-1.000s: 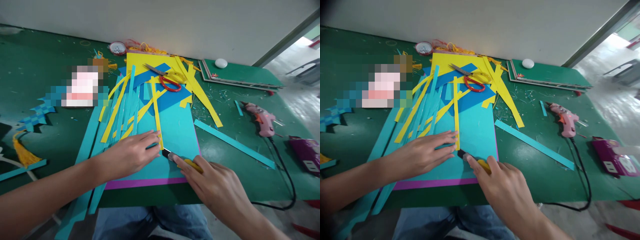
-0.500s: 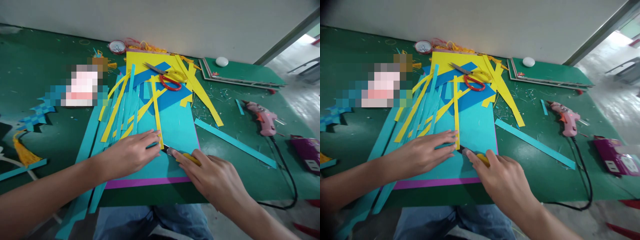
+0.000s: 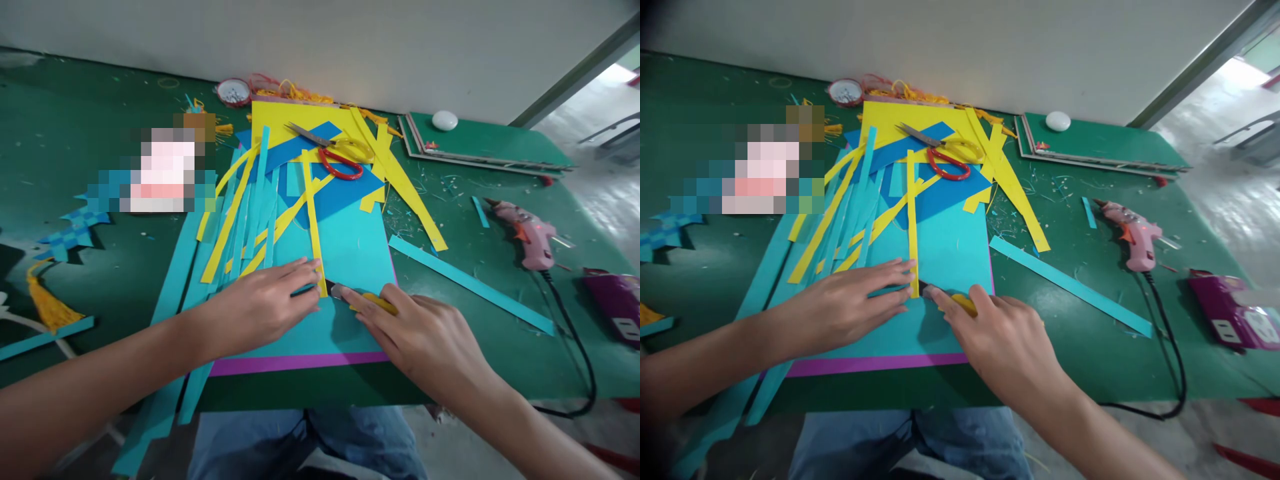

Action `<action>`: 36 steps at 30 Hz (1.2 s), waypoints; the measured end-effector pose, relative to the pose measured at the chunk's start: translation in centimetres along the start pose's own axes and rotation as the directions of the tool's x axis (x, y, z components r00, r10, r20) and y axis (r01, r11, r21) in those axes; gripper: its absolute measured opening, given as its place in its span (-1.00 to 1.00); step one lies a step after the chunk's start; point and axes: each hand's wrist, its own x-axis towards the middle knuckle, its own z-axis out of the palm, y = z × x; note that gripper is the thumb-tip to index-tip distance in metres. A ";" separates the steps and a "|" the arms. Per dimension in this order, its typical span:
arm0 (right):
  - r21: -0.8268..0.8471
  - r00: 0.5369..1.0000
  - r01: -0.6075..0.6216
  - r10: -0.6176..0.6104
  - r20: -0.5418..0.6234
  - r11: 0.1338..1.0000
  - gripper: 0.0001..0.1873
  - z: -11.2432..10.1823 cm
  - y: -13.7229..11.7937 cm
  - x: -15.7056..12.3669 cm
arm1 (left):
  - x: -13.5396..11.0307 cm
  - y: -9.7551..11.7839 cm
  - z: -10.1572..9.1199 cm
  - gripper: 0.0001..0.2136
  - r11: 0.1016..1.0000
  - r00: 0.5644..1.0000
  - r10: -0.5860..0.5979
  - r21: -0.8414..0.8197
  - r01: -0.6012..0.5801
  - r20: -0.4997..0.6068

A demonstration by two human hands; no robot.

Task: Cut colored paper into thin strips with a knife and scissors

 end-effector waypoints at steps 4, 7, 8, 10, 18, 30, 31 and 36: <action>0.005 1.000 -0.004 0.004 -0.011 1.000 -0.58 -0.1 0.0 0.2 | -0.1 0.0 0.1 -0.85 1.000 1.000 -0.001 -0.012 0.001 -0.008; 0.006 1.000 -0.008 0.008 -0.017 1.000 -0.59 -0.2 -0.2 0.3 | 0.0 0.0 0.0 -0.85 1.000 1.000 -0.004 -0.012 0.003 -0.011; 0.006 1.000 -0.008 0.009 -0.018 1.000 -0.60 -0.2 -0.2 0.3 | 0.1 0.0 -0.1 -0.86 1.000 1.000 -0.005 -0.016 0.005 -0.008; -0.013 1.000 -0.014 0.014 -0.018 1.000 -0.60 0.0 -0.1 0.5 | 0.1 0.1 -0.1 -0.86 1.000 1.000 -0.005 -0.028 0.005 0.003; -0.098 0.975 -0.220 0.222 0.009 0.971 -0.59 0.7 3.4 1.9 | -0.6 1.0 0.4 -0.88 1.000 1.000 0.008 -0.024 -0.008 0.029; 0.095 0.993 -0.119 0.118 0.020 0.988 -0.57 0.4 2.4 -1.3 | 0.3 0.7 -0.6 -0.82 0.996 0.995 0.030 0.084 -0.022 -0.098; 0.096 0.995 -0.095 0.094 0.017 0.991 -0.58 0.3 2.3 -1.5 | 0.2 0.6 -0.5 -0.84 0.996 0.994 0.027 0.091 -0.017 -0.105; 0.145 0.999 0.040 -0.044 0.023 0.989 -0.56 -0.3 1.6 -2.6 | -0.1 0.6 -0.2 -0.88 0.999 0.992 0.007 0.053 0.000 -0.128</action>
